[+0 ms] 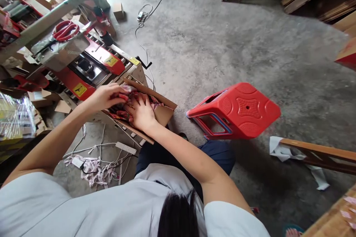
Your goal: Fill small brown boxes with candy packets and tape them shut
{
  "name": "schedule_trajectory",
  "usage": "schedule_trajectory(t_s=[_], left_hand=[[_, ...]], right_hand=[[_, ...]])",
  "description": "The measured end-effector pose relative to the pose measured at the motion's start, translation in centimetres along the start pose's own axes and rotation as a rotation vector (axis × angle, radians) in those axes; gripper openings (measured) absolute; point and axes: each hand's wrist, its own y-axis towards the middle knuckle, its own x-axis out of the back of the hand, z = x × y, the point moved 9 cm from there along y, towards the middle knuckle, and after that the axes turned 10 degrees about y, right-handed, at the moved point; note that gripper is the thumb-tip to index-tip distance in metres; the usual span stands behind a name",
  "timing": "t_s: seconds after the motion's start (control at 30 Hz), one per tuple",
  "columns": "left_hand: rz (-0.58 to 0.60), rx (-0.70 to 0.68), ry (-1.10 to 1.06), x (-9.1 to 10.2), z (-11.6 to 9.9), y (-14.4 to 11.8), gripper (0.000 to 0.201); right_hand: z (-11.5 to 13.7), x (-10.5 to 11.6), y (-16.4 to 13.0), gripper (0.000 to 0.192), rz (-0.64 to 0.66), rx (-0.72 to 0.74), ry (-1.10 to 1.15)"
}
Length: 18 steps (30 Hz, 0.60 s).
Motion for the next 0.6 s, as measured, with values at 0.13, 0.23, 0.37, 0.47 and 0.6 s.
schedule_trajectory(t_s=[0.13,0.23,0.37,0.47,0.6], left_hand=[[0.37,-0.106,-0.018,-4.7,-1.0,0.5,0.032],[0.434,-0.063,-0.015,-5.1,-0.4,0.8,0.038],[0.606,0.026,-0.109,-3.8,-0.2,-0.8,0.08],[0.654,0.099,-0.142,-2.3,-0.1,-2.2,0.099],[0.565,0.178,-0.163,-1.8,0.5,-2.5,0.076]], right_hand=[[-0.3,-1.3,0.5,0.058,0.052,-0.036,-0.016],[-0.3,-1.2,0.3,0.056,0.032,0.042,0.047],[-1.3,-0.8,0.2,0.053,0.081,0.078,0.189],[-1.9,-0.9,0.4,0.055,0.215,0.082,0.326],[-2.2,0.4,0.9,0.044,0.098,0.091,0.551]])
